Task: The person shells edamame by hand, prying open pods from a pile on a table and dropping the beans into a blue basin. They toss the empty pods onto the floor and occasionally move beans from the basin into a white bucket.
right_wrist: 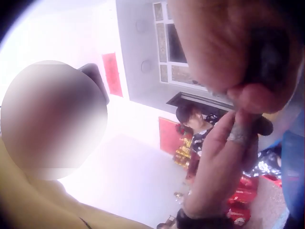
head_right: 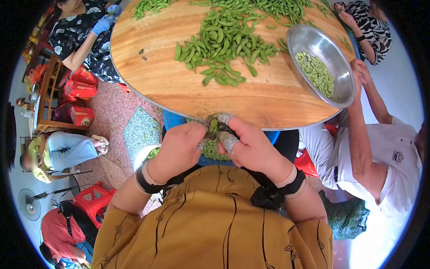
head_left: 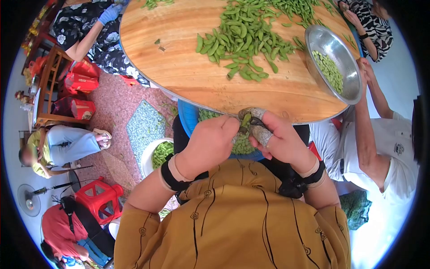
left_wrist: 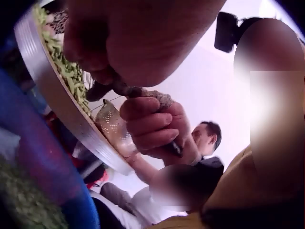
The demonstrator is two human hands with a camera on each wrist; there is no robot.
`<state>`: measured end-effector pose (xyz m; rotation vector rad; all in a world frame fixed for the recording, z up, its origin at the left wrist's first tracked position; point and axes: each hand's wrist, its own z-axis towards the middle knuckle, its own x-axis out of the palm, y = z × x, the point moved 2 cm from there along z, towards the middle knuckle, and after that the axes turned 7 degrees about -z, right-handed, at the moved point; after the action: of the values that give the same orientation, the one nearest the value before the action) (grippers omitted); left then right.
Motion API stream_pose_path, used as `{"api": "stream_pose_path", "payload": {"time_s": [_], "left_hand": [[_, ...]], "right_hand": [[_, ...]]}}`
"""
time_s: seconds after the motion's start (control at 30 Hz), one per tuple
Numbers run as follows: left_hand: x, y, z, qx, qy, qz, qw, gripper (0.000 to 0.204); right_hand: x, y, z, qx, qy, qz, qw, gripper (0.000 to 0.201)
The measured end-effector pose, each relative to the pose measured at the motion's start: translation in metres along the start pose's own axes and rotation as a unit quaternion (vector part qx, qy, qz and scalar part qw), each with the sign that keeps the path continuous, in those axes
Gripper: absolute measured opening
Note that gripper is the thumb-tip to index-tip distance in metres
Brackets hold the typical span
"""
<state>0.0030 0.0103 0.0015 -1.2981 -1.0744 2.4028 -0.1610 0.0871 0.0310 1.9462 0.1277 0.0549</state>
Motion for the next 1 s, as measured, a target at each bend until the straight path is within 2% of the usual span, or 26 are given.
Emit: {"api": "stream_pose_path", "payload": {"time_s": [0.03,0.07,0.1,0.13,0.17,0.2,0.23,0.27,0.3,0.33,0.37,0.4,0.43,0.47,0.5,0.53,0.67,0.7,0.73,0.77,0.8,0.83,0.87,0.93,0.97,1.0], "left_hand": [[-0.001,-0.001,-0.001,0.018,0.008,0.013,1.0,0.02],[-0.007,-0.001,-0.002,0.017,0.01,0.012,1.0,0.02],[-0.013,0.0,-0.002,-0.068,0.08,-0.18,0.978,0.018],[-0.015,0.001,-0.003,-0.15,0.145,-0.363,0.908,0.017],[-0.016,0.003,-0.005,-0.152,0.145,-0.363,0.908,0.017],[-0.013,0.007,-0.009,-0.246,0.149,-0.516,0.806,0.016],[-0.01,0.009,-0.012,-0.329,0.144,-0.648,0.672,0.014],[-0.007,0.007,-0.011,-0.329,0.143,-0.648,0.672,0.014],[-0.002,0.005,-0.008,-0.318,0.097,-0.54,0.773,0.016],[0.0,0.004,-0.007,-0.302,0.047,-0.421,0.854,0.018],[0.003,0.003,-0.009,-0.302,0.046,-0.42,0.854,0.018],[0.002,0.001,-0.012,-0.244,0.009,-0.277,0.93,0.025],[0.001,-0.001,-0.014,-0.178,-0.028,-0.124,0.976,0.031],[0.002,-0.004,-0.014,-0.179,-0.027,-0.123,0.976,0.031],[0.001,-0.009,-0.012,-0.123,-0.028,-0.042,0.991,0.027],[0.0,-0.012,-0.011,-0.065,-0.027,0.04,0.997,0.024],[-0.003,-0.013,-0.012,-0.021,-0.064,0.061,0.996,0.024],[-0.003,-0.009,-0.011,-0.13,-0.079,-0.1,0.983,0.022],[-0.001,-0.006,-0.012,-0.235,-0.092,-0.257,0.933,0.02],[-0.003,-0.001,-0.013,-0.235,-0.092,-0.257,0.933,0.02],[-0.002,0.01,-0.017,-0.317,-0.096,-0.42,0.845,0.02],[0.001,0.015,-0.021,-0.387,-0.096,-0.565,0.722,0.021],[0.002,0.015,-0.022,-0.388,-0.096,-0.565,0.722,0.021],[0.002,0.013,-0.024,-0.387,-0.078,-0.501,0.77,0.023],[0.003,0.012,-0.025,-0.388,-0.078,-0.501,0.77,0.023],[0.005,0.011,-0.025,-0.37,-0.06,-0.466,0.802,0.026]], "right_hand": [[-0.001,0.001,-0.001,0.002,0.0,0.0,1.0,0.036],[0.0,0.002,-0.004,0.027,0.024,0.067,0.997,0.033],[0.0,0.003,-0.006,0.052,0.049,0.133,0.988,0.029],[-0.001,0.003,-0.007,0.053,0.049,0.134,0.988,0.029],[0.0,0.003,-0.01,0.071,0.09,0.225,0.968,0.028],[0.002,0.003,-0.011,0.089,0.13,0.313,0.936,0.027],[0.003,0.004,-0.009,0.089,0.131,0.313,0.936,0.027],[0.004,0.004,-0.006,0.094,0.078,0.263,0.957,0.025],[0.005,0.004,-0.003,0.098,0.025,0.21,0.972,0.024],[0.007,0.003,-0.001,0.098,0.026,0.21,0.972,0.024],[0.009,-0.001,0.002,0.096,0.021,0.166,0.981,0.022],[0.011,-0.005,0.004,0.094,0.017,0.122,0.988,0.02],[0.014,-0.007,0.007,0.095,0.019,0.124,0.988,0.02],[0.016,-0.008,0.009,0.09,0.021,0.116,0.989,0.019],[0.017,-0.008,0.011,0.085,0.023,0.107,0.99,0.017],[0.018,-0.007,0.012,0.084,0.024,0.108,0.99,0.017],[0.018,-0.009,0.014,0.08,0.003,0.091,0.993,0.018],[0.017,-0.011,0.014,0.078,-0.002,0.083,0.994,0.018],[0.018,-0.016,0.013,0.079,-0.003,0.084,0.993,0.018],[0.02,-0.02,0.012,0.062,0.002,0.08,0.995,0.019],[0.021,-0.022,0.011,0.046,0.007,0.076,0.996,0.019],[0.02,-0.022,0.01,0.047,0.007,0.076,0.996,0.019],[0.019,-0.022,0.009,0.052,0.018,0.055,0.997,0.02],[0.017,-0.019,0.008,0.056,0.028,0.035,0.997,0.021],[0.014,-0.014,0.008,0.061,-0.003,-0.025,0.998,0.022],[0.012,-0.012,0.008,0.066,-0.034,-0.085,0.994,0.024]]}}
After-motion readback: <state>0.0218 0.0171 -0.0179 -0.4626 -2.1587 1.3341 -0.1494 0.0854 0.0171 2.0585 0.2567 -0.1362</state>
